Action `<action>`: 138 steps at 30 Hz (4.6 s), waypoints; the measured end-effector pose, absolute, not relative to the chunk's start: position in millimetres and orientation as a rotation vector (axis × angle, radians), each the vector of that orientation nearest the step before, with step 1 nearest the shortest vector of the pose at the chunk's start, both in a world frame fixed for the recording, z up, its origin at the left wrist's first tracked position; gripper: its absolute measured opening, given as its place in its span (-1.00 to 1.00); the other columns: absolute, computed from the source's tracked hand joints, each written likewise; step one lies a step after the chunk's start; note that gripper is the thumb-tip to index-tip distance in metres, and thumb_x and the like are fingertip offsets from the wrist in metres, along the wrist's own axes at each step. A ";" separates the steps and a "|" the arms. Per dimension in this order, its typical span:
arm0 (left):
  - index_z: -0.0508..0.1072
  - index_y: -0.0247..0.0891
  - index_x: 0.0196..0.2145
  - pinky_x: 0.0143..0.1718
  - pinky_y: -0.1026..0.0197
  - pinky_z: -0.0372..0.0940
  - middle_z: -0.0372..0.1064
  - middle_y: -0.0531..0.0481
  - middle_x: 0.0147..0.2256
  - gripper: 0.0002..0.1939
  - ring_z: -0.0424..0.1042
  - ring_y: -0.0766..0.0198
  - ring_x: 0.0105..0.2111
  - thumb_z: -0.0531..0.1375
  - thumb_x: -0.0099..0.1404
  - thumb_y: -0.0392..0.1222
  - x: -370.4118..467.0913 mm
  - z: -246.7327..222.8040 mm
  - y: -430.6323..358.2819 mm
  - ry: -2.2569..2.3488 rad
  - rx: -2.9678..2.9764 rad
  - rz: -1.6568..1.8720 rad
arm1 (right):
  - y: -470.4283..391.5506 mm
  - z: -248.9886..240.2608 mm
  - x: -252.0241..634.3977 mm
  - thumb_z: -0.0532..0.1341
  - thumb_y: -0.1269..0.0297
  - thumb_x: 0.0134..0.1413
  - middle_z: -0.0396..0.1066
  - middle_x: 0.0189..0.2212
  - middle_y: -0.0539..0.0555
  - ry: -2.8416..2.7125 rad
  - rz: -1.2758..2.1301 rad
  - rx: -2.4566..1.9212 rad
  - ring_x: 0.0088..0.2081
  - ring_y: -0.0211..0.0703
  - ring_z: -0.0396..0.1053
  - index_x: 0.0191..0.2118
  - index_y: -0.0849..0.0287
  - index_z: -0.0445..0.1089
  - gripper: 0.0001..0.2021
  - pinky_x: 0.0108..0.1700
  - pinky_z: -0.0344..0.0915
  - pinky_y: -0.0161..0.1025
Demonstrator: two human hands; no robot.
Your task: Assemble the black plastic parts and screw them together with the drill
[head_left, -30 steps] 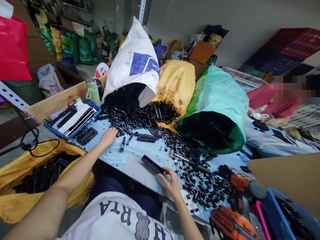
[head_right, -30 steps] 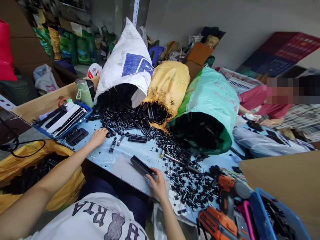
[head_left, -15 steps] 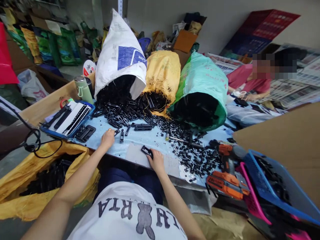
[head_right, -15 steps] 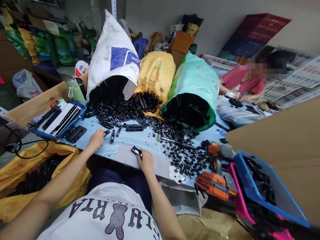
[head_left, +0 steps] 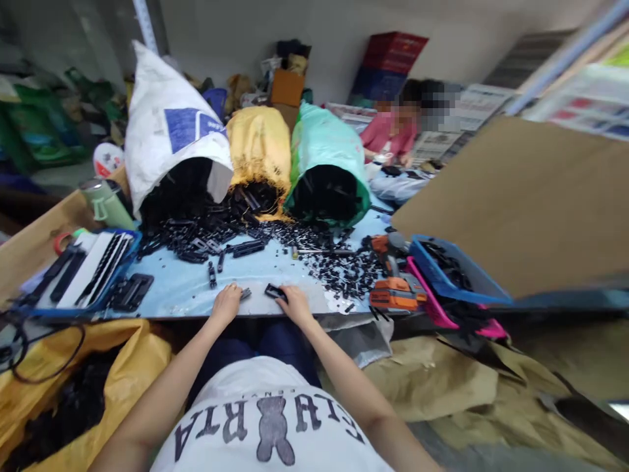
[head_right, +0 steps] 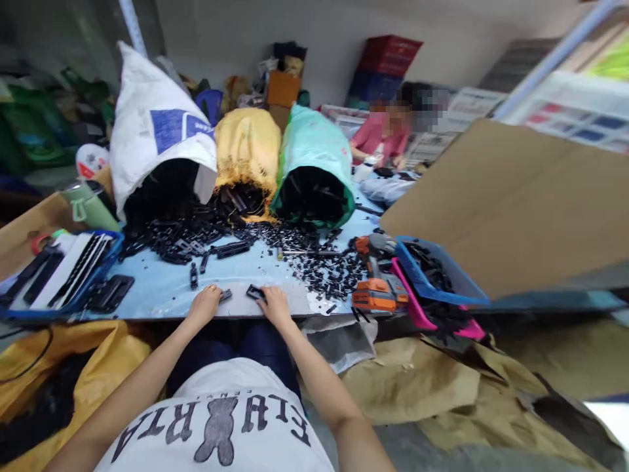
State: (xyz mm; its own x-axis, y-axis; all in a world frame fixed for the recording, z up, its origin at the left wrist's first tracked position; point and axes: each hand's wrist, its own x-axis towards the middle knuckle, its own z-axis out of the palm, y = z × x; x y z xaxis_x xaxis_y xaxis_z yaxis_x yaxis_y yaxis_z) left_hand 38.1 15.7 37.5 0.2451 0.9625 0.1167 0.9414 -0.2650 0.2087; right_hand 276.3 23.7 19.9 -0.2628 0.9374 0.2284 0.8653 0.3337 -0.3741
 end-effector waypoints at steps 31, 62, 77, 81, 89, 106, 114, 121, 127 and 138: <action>0.32 -0.38 0.03 0.06 -0.08 0.14 0.27 -0.31 0.02 -0.49 0.10 -0.06 0.15 -0.16 0.34 -0.01 33.1 -5.0 16.6 1.864 2.552 0.721 | 15.6 0.0 277.3 0.17 0.05 0.06 0.41 -0.19 0.09 -2.085 -0.011 -1.635 -0.17 -0.10 0.29 -0.02 0.11 0.31 -0.61 -0.16 0.13 -0.20; 0.27 -0.27 0.13 0.12 -0.02 0.05 0.19 -0.18 0.15 -0.55 0.08 0.01 0.19 -0.03 0.33 -0.08 28.0 7.6 6.9 1.883 2.332 0.505 | 19.8 -0.4 269.8 0.10 0.04 0.13 0.42 -0.14 0.20 -2.044 0.194 -1.670 -0.10 0.01 0.31 -0.02 0.18 0.37 -0.60 -0.08 0.20 -0.09; 0.27 -0.28 0.09 0.15 0.00 -0.01 0.16 -0.21 0.14 -0.56 0.07 0.02 0.17 -0.02 0.33 -0.05 30.0 16.9 4.5 1.934 2.283 0.509 | 86.9 25.4 275.9 0.06 -0.01 0.16 0.34 -0.03 0.24 -2.235 0.181 -1.586 -0.03 0.07 0.20 0.11 0.20 0.26 -0.50 -0.01 0.10 -0.04; 0.31 -0.31 0.04 0.02 0.00 0.15 0.31 -0.26 -0.06 -0.63 0.24 0.03 0.01 0.01 0.32 -0.14 39.3 25.2 10.5 1.850 2.252 0.525 | 85.1 29.1 271.9 0.10 0.05 0.15 0.36 -0.07 0.25 -2.293 0.316 -1.523 -0.03 0.10 0.22 0.12 0.17 0.26 -0.52 0.01 0.10 0.01; 0.30 -0.31 0.06 -0.11 0.18 0.28 0.34 -0.14 -0.17 -0.63 0.36 0.23 -0.16 -0.04 0.36 -0.18 88.0 61.9 32.7 1.432 1.983 1.038 | 67.1 57.0 250.7 0.04 -0.06 0.12 0.36 -0.13 0.09 -1.473 1.424 -1.202 -0.44 -0.27 0.38 0.18 0.08 0.16 -0.44 -0.40 0.38 -0.24; 0.39 -0.26 0.00 -0.18 0.18 0.30 0.37 -0.10 -0.26 -0.67 0.36 0.28 -0.24 -0.01 0.36 -0.17 99.0 78.3 57.3 1.457 1.778 1.586 | 77.4 63.3 228.5 0.08 0.05 0.17 0.28 -0.21 0.08 -1.714 1.143 -0.948 -0.45 -0.35 0.31 0.22 0.00 0.12 -0.49 -0.47 0.40 -0.34; 0.25 -0.26 0.11 -0.14 0.06 0.33 0.35 -0.19 -0.11 -0.60 0.39 0.14 -0.12 -0.04 0.34 -0.19 105.0 45.1 54.0 1.822 1.542 1.270 | 107.4 61.6 252.5 -0.02 0.03 0.23 0.35 -0.07 0.14 -2.298 0.768 -1.190 -0.13 -0.13 0.36 0.22 0.04 0.12 -0.51 -0.13 0.35 -0.18; 0.32 -0.12 0.03 0.14 -0.38 -0.16 0.29 -0.14 0.03 -0.54 0.13 -0.02 0.13 0.02 0.21 -0.44 94.9 46.4 68.7 1.396 2.610 0.380 | 201.0 97.8 367.9 -0.05 0.14 0.24 0.27 -0.03 0.32 -1.895 -0.116 -2.285 0.04 0.09 0.16 0.19 0.27 0.11 -0.52 -0.08 0.23 -0.08; 0.31 -0.29 0.00 0.05 -0.09 0.08 0.37 -0.13 -0.23 -0.65 0.33 0.15 -0.18 0.00 0.27 -0.41 91.7 63.4 69.2 1.552 2.675 0.196 | 220.6 103.3 410.3 0.07 0.24 0.14 0.26 -0.06 0.40 -1.717 -0.078 -2.621 0.01 0.15 0.18 -0.08 0.44 0.30 -0.65 -0.11 0.18 -0.07; 0.28 -0.21 0.04 -0.11 0.11 0.19 0.32 -0.15 -0.14 -0.67 0.29 0.12 -0.11 -0.01 0.34 -0.22 103.9 56.2 59.0 1.391 2.464 0.161 | 64.8 83.9 340.8 -0.08 0.02 0.26 0.39 -0.30 0.18 -3.002 0.362 -1.208 -0.26 -0.11 0.35 -0.22 0.21 0.29 -0.63 -0.26 0.15 -0.27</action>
State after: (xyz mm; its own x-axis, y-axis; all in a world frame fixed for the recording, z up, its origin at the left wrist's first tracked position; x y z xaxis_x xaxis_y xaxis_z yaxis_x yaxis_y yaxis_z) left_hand 103.9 59.0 56.2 0.5235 0.8504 -0.0520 0.8160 -0.4830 0.3176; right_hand 340.8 64.8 83.9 -0.7192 0.6691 -0.1875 0.6944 0.7010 -0.1623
